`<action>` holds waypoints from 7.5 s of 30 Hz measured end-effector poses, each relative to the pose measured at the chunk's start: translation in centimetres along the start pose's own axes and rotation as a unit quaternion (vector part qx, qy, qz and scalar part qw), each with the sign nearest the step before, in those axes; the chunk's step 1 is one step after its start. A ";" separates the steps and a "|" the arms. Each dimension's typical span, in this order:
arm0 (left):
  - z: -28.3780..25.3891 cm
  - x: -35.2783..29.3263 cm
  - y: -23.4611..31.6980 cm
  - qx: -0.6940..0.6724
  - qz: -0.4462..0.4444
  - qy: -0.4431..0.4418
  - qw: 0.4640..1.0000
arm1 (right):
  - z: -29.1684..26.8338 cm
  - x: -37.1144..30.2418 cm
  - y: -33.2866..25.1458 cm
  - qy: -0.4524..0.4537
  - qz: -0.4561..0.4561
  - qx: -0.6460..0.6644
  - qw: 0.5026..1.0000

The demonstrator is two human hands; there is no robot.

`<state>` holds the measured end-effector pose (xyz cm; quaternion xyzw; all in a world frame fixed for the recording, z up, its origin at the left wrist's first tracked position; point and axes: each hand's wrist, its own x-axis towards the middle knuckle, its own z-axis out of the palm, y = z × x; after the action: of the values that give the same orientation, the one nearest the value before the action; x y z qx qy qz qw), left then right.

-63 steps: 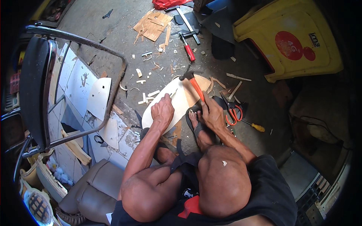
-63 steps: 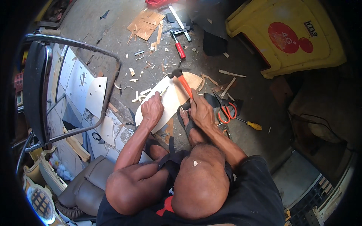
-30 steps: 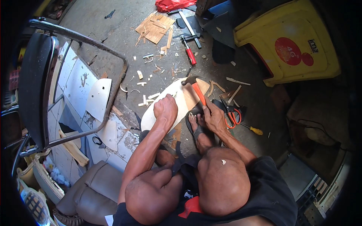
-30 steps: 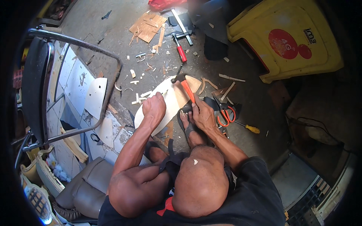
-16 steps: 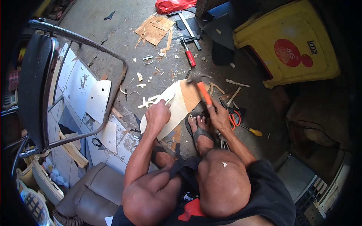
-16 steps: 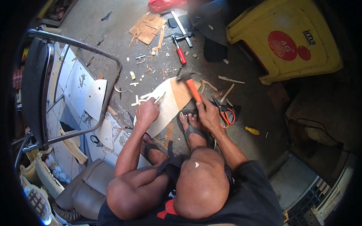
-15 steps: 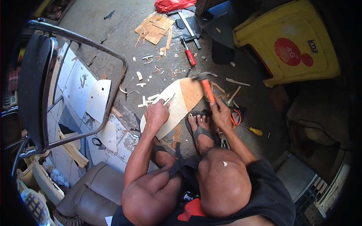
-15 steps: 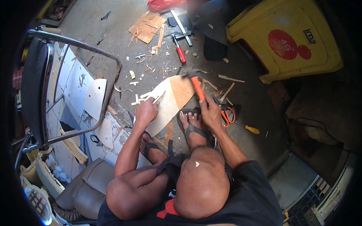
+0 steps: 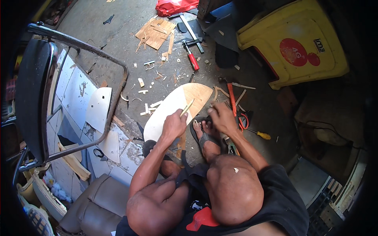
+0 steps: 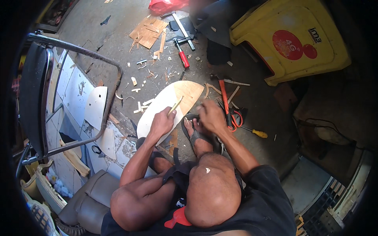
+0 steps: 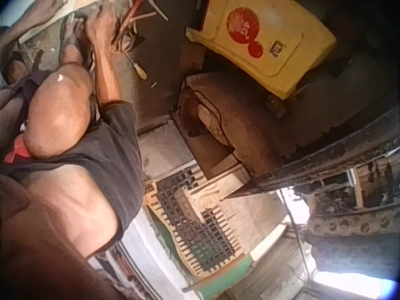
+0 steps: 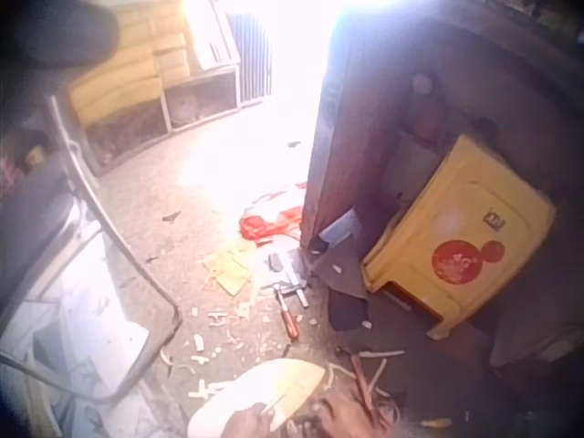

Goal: The person hammers a metal frame of a folding chair, uses a screwdriver to tighten components, and cuts a piece of plywood using shears.

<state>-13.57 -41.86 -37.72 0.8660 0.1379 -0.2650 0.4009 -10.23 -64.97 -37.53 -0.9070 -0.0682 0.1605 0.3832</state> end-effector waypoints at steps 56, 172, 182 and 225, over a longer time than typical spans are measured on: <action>-4.4 9.1 -4.7 -0.064 -0.203 -0.042 0.976 | 4.0 10.2 -21.2 -0.440 -0.151 -0.587 0.663; -2.0 8.9 -7.2 -0.056 -0.064 0.035 0.996 | 9.6 8.1 -6.1 -0.255 0.093 -0.190 0.944; -2.3 10.1 -6.9 -0.077 -0.065 0.028 0.995 | 7.6 15.3 -5.3 -0.377 0.267 -0.138 0.876; -1.9 9.7 -7.5 -0.091 -0.089 0.034 0.991 | 7.8 9.1 -10.3 -0.352 0.097 -0.278 0.888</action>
<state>-8.31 -35.34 -46.84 0.8187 0.2512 -0.2566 0.4481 -4.38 -50.31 -37.39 -0.8623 -0.1519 0.4806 0.0487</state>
